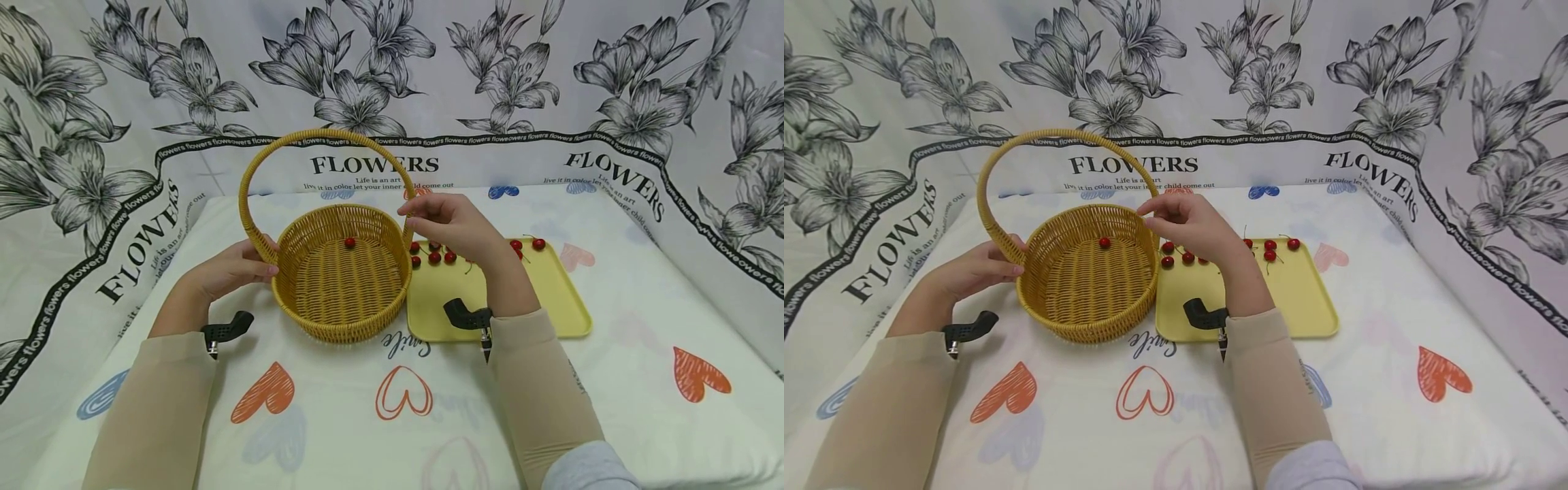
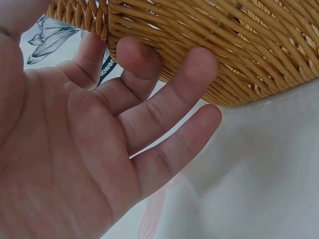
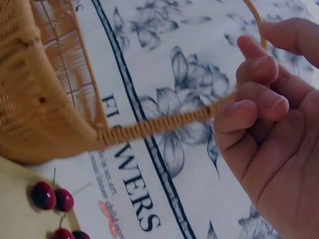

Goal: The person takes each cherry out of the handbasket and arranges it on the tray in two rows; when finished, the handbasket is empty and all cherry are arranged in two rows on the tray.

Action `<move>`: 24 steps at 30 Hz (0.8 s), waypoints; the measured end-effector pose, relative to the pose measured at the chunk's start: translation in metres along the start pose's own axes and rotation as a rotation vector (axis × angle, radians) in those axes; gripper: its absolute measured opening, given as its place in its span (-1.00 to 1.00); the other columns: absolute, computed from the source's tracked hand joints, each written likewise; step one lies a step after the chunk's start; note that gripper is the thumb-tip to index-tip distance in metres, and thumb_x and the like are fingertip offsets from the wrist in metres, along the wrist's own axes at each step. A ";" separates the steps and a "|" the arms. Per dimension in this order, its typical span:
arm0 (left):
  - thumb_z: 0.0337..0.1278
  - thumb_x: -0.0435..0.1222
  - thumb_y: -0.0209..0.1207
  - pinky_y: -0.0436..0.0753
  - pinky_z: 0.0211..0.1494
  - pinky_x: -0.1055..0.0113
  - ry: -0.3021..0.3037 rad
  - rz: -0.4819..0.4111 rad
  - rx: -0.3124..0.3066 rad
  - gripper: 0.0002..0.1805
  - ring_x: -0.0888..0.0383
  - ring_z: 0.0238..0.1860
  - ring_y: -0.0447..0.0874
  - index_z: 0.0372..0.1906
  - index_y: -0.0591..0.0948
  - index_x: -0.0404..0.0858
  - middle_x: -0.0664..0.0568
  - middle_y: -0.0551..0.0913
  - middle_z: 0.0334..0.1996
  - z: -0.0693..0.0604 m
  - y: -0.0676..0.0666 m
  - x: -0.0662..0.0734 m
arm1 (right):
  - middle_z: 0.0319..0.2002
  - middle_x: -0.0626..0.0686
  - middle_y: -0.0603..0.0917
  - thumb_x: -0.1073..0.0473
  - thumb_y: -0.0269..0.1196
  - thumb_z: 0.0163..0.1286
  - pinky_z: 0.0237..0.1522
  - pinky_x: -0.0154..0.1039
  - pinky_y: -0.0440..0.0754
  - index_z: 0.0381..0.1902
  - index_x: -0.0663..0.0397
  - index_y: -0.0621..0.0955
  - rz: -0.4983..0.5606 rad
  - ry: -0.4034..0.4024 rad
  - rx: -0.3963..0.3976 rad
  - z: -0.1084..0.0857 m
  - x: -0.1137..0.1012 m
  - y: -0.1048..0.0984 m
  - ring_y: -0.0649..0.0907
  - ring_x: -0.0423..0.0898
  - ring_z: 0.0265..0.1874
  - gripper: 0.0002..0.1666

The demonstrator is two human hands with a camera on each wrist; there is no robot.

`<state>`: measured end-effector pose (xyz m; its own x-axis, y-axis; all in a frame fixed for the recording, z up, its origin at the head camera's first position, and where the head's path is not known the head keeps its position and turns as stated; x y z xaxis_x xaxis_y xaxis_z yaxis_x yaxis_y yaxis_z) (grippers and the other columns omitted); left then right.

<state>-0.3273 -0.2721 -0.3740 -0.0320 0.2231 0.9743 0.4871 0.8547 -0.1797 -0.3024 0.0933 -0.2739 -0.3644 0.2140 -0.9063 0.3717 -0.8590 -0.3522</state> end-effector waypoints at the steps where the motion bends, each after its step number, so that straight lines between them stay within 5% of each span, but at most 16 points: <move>1: 0.29 -0.48 0.23 0.68 0.02 0.19 0.000 0.003 -0.001 -0.65 0.08 -0.05 0.68 0.09 0.44 -0.21 0.02 0.69 -0.08 0.000 0.000 0.000 | -0.19 0.24 0.62 0.18 0.26 0.50 -0.43 -0.24 0.48 0.13 0.13 0.66 -0.012 -0.001 -0.013 0.002 -0.002 0.005 0.50 0.02 -0.41 -0.70; 6: 0.30 -0.49 0.23 0.67 0.04 0.19 -0.014 0.008 0.006 -0.66 0.09 -0.04 0.67 0.08 0.44 -0.20 0.03 0.69 -0.08 -0.001 0.000 0.001 | -0.25 0.16 0.62 0.13 0.26 0.51 -0.54 -0.23 0.44 0.12 0.01 0.67 -0.084 0.010 -0.044 0.014 -0.006 0.026 0.50 0.02 -0.44 -0.71; 13: 0.26 -0.49 0.26 0.66 0.04 0.21 -0.042 0.010 0.019 -0.63 0.10 -0.04 0.66 0.08 0.42 -0.24 0.03 0.69 -0.10 -0.003 0.002 0.005 | -0.17 0.04 0.64 0.07 0.29 0.50 -0.21 -0.17 0.54 0.10 -0.03 0.70 -0.161 0.041 -0.045 0.039 -0.003 0.046 0.54 -0.04 -0.21 -0.72; 24: 0.25 -0.49 0.27 0.67 0.05 0.18 -0.023 0.023 0.018 -0.58 0.08 -0.04 0.67 0.12 0.38 -0.31 -0.02 0.68 -0.08 -0.002 0.002 0.003 | -0.11 0.00 0.63 0.01 0.21 0.54 -0.30 -0.20 0.47 0.13 -0.07 0.67 -0.225 0.110 -0.065 0.080 -0.016 0.074 0.49 -0.08 -0.30 -0.69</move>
<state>-0.3250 -0.2710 -0.3711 -0.0414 0.2535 0.9665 0.4726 0.8572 -0.2046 -0.3374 -0.0112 -0.2672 -0.3505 0.4486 -0.8221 0.3469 -0.7532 -0.5589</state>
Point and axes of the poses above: each hand's wrist, its own z-axis towards the middle knuckle, its own y-axis out of the palm, x = y × z, the point moved 7 cm from there along z, towards the middle knuckle
